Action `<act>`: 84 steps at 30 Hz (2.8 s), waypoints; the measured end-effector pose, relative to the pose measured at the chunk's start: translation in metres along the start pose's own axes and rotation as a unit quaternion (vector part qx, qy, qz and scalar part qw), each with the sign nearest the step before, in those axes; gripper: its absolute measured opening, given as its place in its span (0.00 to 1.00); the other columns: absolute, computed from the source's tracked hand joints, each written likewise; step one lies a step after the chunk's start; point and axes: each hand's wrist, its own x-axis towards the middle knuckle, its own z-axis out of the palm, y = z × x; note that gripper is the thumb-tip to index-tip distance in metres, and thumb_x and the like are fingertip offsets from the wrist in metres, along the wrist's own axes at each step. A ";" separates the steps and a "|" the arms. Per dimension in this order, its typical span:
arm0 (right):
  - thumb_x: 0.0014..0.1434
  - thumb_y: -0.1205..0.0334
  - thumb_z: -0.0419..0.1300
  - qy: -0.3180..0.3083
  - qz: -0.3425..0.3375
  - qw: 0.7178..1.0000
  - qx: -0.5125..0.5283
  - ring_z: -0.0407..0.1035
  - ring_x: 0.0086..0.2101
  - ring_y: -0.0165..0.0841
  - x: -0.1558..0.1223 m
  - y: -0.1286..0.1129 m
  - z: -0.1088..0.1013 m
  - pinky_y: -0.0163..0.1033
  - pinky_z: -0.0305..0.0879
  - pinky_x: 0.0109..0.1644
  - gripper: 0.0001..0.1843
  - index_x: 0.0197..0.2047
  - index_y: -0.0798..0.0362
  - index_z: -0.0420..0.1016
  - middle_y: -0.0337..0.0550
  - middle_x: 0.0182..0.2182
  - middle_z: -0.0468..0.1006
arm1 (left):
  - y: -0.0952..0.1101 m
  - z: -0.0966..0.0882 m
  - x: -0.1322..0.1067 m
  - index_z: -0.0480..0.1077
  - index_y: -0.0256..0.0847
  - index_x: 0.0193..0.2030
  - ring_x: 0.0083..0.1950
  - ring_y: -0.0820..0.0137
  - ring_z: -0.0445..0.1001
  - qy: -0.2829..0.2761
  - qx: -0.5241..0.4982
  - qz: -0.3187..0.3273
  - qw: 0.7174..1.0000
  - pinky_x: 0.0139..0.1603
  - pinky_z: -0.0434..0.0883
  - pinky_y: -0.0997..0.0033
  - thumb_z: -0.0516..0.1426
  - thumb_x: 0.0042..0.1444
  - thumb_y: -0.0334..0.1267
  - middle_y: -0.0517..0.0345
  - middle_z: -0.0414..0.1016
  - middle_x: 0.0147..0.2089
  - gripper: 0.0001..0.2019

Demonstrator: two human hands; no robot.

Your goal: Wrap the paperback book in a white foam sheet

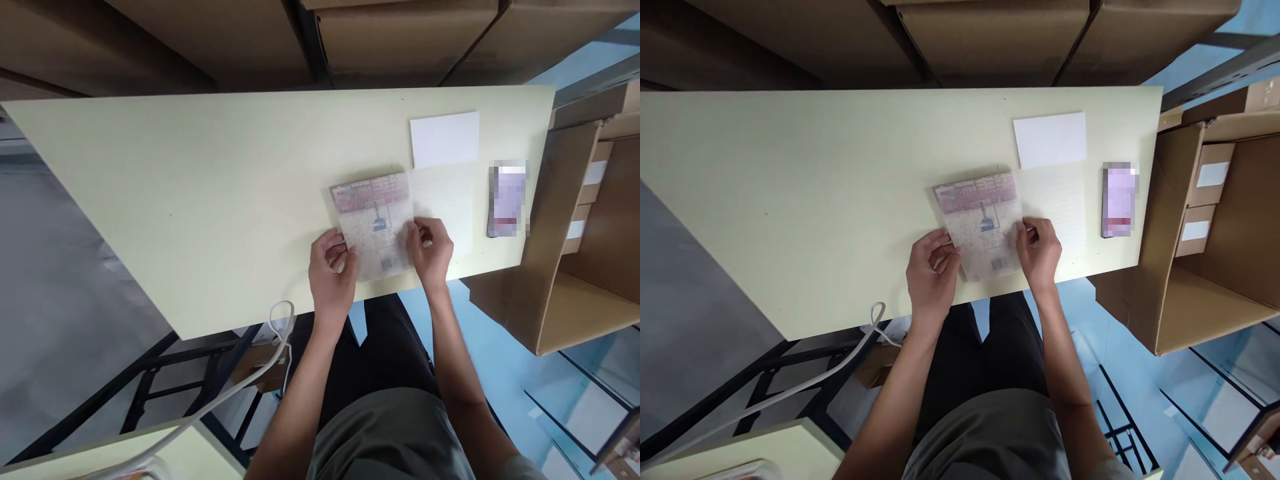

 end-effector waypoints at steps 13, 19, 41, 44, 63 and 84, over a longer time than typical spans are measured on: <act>0.81 0.58 0.57 -0.124 -0.058 0.991 -0.004 0.80 0.39 0.35 -0.053 -0.074 0.095 0.42 0.80 0.46 0.11 0.53 0.48 0.82 0.48 0.48 0.84 | -0.036 -0.122 0.027 0.86 0.42 0.60 0.49 0.66 0.80 0.175 -0.039 -0.040 0.983 0.54 0.82 0.65 0.75 0.54 0.53 0.52 0.83 0.51 0.29; 0.83 0.63 0.52 -0.198 -0.113 0.971 -0.067 0.80 0.47 0.40 -0.087 -0.131 0.167 0.42 0.79 0.48 0.13 0.55 0.50 0.78 0.52 0.52 0.82 | -0.029 -0.195 0.018 0.85 0.44 0.60 0.49 0.65 0.80 0.247 0.027 -0.001 0.969 0.56 0.82 0.64 0.73 0.58 0.53 0.53 0.80 0.50 0.26; 0.77 0.38 0.64 -0.187 0.026 0.973 0.129 0.86 0.41 0.40 -0.023 -0.095 0.049 0.45 0.87 0.41 0.24 0.62 0.45 0.88 0.47 0.46 0.91 | 0.026 -0.044 0.009 0.74 0.46 0.67 0.52 0.62 0.82 0.039 0.112 0.187 0.975 0.57 0.82 0.56 0.62 0.75 0.43 0.46 0.78 0.62 0.17; 0.78 0.46 0.64 -0.178 0.003 0.979 0.094 0.86 0.45 0.40 -0.022 -0.079 0.055 0.46 0.88 0.44 0.20 0.63 0.46 0.87 0.51 0.54 0.90 | 0.002 -0.064 0.014 0.75 0.44 0.67 0.63 0.55 0.80 0.104 0.161 0.151 0.970 0.64 0.81 0.51 0.64 0.73 0.44 0.41 0.77 0.65 0.19; 0.72 0.51 0.68 -0.160 0.068 0.972 0.159 0.82 0.46 0.38 -0.061 -0.121 0.118 0.44 0.84 0.47 0.20 0.62 0.47 0.85 0.49 0.51 0.88 | -0.002 -0.166 0.047 0.77 0.42 0.63 0.53 0.56 0.86 0.056 -0.034 0.010 0.998 0.49 0.83 0.61 0.68 0.66 0.50 0.47 0.86 0.56 0.23; 0.73 0.63 0.59 -0.151 -0.019 0.988 0.027 0.79 0.41 0.38 -0.025 -0.177 0.232 0.48 0.81 0.56 0.19 0.63 0.52 0.83 0.55 0.56 0.83 | 0.013 -0.215 0.154 0.69 0.31 0.75 0.74 0.32 0.71 0.138 0.302 0.025 0.943 0.78 0.68 0.34 0.68 0.65 0.36 0.23 0.72 0.71 0.33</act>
